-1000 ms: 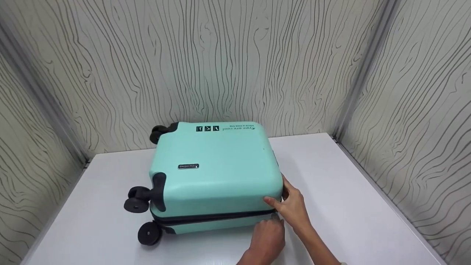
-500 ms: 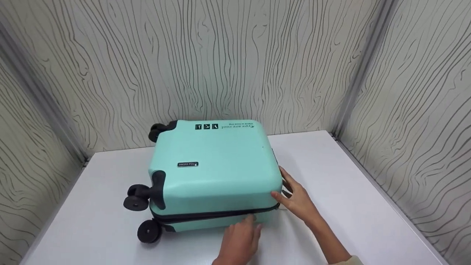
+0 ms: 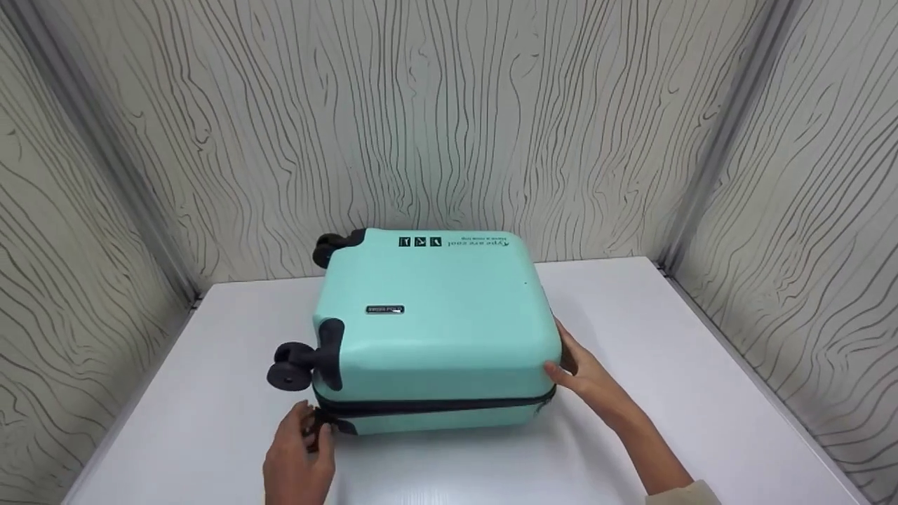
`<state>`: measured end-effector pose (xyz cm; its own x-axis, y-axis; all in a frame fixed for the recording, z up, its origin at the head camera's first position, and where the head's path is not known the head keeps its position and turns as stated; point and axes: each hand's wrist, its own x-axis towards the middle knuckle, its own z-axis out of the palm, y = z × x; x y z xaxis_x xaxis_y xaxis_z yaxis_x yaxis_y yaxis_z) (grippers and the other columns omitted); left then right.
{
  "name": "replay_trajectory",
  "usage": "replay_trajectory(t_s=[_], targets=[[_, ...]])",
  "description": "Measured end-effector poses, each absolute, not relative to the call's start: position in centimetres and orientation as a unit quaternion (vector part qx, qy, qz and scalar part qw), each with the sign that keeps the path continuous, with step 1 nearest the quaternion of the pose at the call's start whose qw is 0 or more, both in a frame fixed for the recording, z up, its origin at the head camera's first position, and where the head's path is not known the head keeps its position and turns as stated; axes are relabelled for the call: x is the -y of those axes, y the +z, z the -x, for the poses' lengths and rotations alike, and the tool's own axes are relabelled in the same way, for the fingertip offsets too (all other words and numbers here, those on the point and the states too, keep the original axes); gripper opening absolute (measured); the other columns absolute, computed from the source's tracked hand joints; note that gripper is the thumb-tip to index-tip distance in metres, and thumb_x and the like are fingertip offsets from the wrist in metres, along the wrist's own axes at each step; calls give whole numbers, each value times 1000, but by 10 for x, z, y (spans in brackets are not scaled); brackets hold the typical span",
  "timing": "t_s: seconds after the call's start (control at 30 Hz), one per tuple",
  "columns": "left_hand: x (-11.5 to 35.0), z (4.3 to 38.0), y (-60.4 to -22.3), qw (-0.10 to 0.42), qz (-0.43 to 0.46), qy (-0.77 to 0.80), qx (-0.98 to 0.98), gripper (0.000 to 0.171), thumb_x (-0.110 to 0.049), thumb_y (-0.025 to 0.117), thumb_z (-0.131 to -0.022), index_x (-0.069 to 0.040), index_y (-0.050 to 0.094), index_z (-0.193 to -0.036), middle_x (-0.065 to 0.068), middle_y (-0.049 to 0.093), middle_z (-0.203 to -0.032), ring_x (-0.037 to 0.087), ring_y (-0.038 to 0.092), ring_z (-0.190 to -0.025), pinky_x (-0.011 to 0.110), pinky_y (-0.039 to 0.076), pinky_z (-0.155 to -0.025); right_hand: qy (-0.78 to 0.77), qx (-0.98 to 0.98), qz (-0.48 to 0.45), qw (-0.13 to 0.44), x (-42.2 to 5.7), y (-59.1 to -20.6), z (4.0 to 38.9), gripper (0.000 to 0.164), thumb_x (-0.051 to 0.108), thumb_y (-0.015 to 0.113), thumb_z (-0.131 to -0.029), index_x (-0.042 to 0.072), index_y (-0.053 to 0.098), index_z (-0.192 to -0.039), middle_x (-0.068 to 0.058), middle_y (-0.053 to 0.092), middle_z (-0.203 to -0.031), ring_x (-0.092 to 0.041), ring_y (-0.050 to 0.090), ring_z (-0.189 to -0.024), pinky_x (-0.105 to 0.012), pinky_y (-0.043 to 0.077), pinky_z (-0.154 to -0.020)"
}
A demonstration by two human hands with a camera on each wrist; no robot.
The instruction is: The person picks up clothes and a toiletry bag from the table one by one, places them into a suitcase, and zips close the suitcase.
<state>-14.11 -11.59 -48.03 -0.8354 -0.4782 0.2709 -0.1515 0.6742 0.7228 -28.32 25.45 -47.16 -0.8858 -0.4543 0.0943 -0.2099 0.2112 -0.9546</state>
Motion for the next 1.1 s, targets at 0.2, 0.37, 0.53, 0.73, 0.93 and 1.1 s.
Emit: replay_trajectory(t_s=[0.2, 0.37, 0.53, 0.73, 0.93, 1.1], targets=[[119, 157, -492, 171, -125, -420, 882, 79, -17, 62, -87, 4, 13, -146, 27, 35, -143, 39, 40, -128, 51, 34, -102, -597, -766, 216, 101, -253, -475, 283, 75, 32, 56, -92, 32, 7, -149, 4, 11, -156, -22, 19, -142, -48, 21, -111], [119, 158, -497, 165, -136, -402, 890, 95, -26, 73, -79, 1, 12, -147, 27, 36, -142, 41, 43, -125, 52, 35, -102, -609, -759, 215, 82, -244, -477, 276, 75, 28, 58, -91, 29, 10, -149, 2, 16, -155, -24, 19, -142, -51, 19, -111], [136, 165, -494, 163, -143, -382, 898, 106, -37, 80, -70, 4, 18, -145, 31, 46, -132, 43, 50, -116, 51, 40, -96, -621, -759, 181, 76, -230, -474, 247, 75, 27, 57, -91, 22, 10, -150, -1, 18, -155, -28, 24, -140, -52, 19, -111], [185, 195, -473, 93, -125, -370, 916, 113, -60, 67, -74, 7, 11, -145, 34, 36, -138, 46, 40, -125, 55, 34, -101, -636, -722, 220, 159, -215, -472, 189, 68, 24, 47, -97, 10, 5, -149, -13, 6, -155, -39, 13, -140, -55, 26, -106], [196, 207, -465, 64, -122, -366, 920, 110, -63, 60, -78, 11, 11, -144, 35, 29, -141, 47, 32, -130, 56, 31, -103, -611, -746, 232, 126, -240, -461, 196, 49, 19, 52, -96, -1, 39, -138, -25, 52, -129, -29, 58, -113, -32, 51, -85], [140, 175, -468, 80, -146, -400, 901, 104, -60, 58, -82, 8, 9, -145, 34, 23, -144, 50, 29, -130, 58, 28, -104, -631, -771, 85, -15, -266, -438, 262, 36, 23, 59, -91, 3, 56, -121, -14, 63, -108, -21, 61, -97, -34, 50, -83]])
